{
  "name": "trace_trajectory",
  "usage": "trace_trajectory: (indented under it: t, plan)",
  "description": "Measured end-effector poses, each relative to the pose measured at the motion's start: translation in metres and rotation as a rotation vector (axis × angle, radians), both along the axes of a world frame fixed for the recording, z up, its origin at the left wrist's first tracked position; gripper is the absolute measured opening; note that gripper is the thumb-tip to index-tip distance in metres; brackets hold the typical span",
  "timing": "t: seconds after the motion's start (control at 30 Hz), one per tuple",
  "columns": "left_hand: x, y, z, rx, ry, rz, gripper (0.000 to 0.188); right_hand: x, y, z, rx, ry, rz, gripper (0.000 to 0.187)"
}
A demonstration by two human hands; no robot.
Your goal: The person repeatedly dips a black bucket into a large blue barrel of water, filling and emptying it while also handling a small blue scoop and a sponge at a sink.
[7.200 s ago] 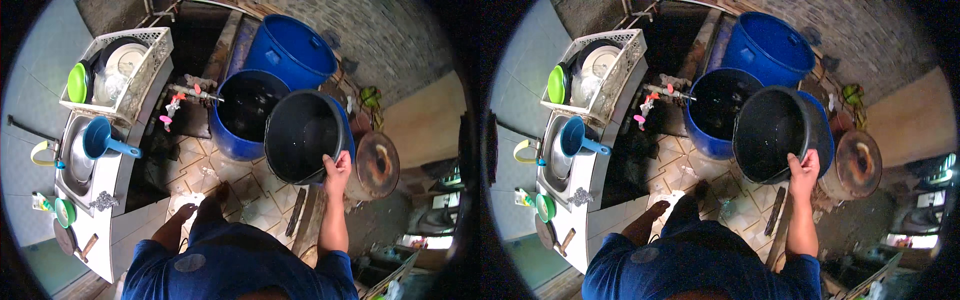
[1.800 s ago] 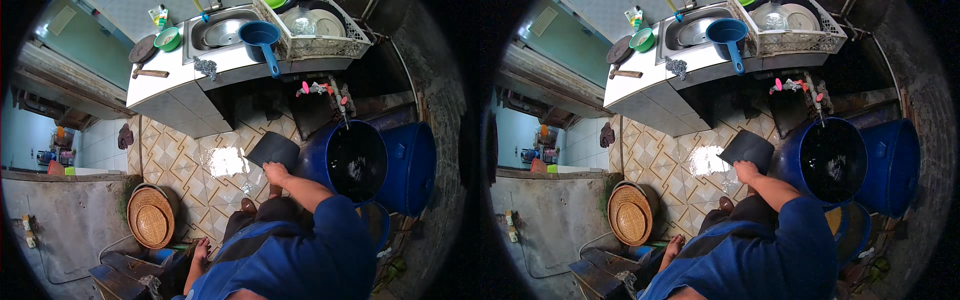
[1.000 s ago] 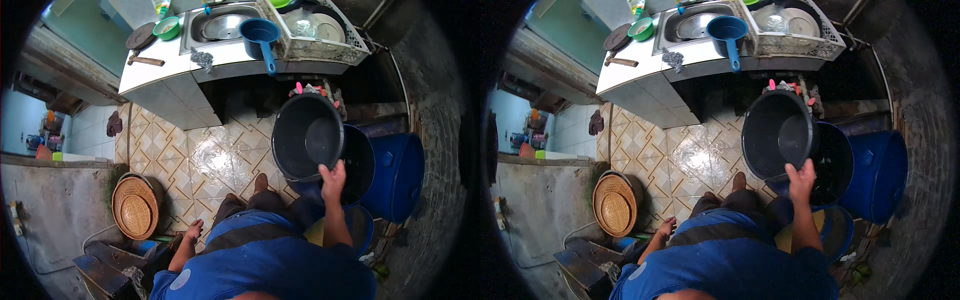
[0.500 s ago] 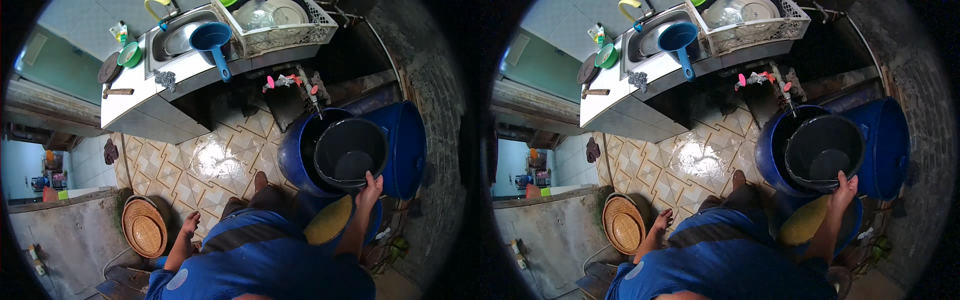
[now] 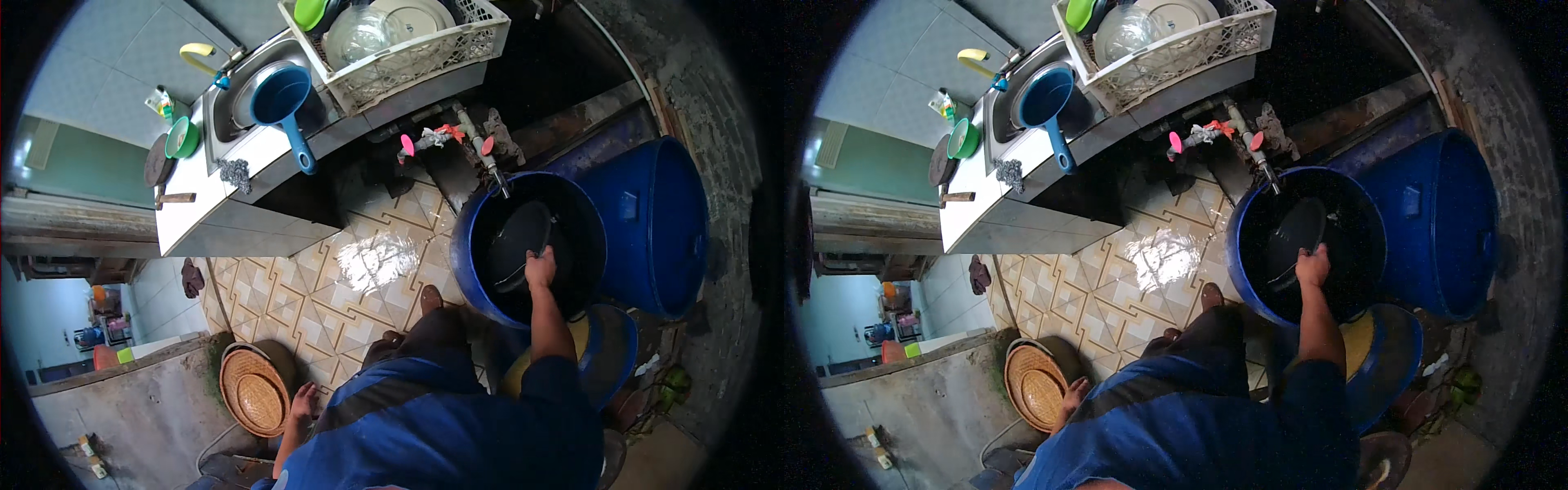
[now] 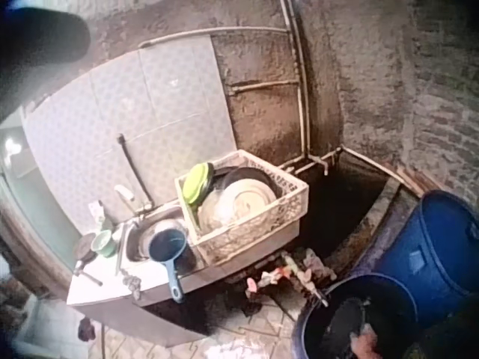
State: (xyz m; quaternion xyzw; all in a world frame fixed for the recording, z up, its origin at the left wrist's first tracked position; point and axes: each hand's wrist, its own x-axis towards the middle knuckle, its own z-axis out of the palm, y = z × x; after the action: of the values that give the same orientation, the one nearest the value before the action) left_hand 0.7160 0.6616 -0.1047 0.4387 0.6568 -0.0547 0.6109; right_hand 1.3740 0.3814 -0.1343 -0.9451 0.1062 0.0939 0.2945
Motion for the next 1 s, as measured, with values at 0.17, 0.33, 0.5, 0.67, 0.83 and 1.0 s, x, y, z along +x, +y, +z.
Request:
trace_trajectory:
  t: [0.17,0.33,0.5,0.67,0.83,1.0]
  plan:
    - [-0.008,-0.007,0.025,0.114,0.032,-0.132,0.052,0.012,0.002,-0.049,-0.225,0.098,0.054,0.048]
    - [-0.005,-0.014,0.046,0.011,0.129,-0.120,0.059,0.012,-0.004,-0.093,-0.261,0.186,0.032,0.052]
    - [0.060,-0.015,0.092,0.039,0.241,-0.207,0.061,0.000,0.010,-0.148,-0.052,0.236,0.092,0.047]
    - [0.070,-0.003,0.084,-0.026,0.181,-0.197,0.056,-0.006,0.043,-0.144,0.429,0.403,-0.303,0.040]
    - [0.082,0.014,0.062,0.099,0.137,-0.295,0.052,0.001,-0.002,-0.106,1.126,0.393,-0.706,0.033]
    - [0.083,0.030,0.038,0.144,0.036,-0.375,0.057,-0.020,-0.047,-0.059,1.240,0.447,-0.928,0.020]
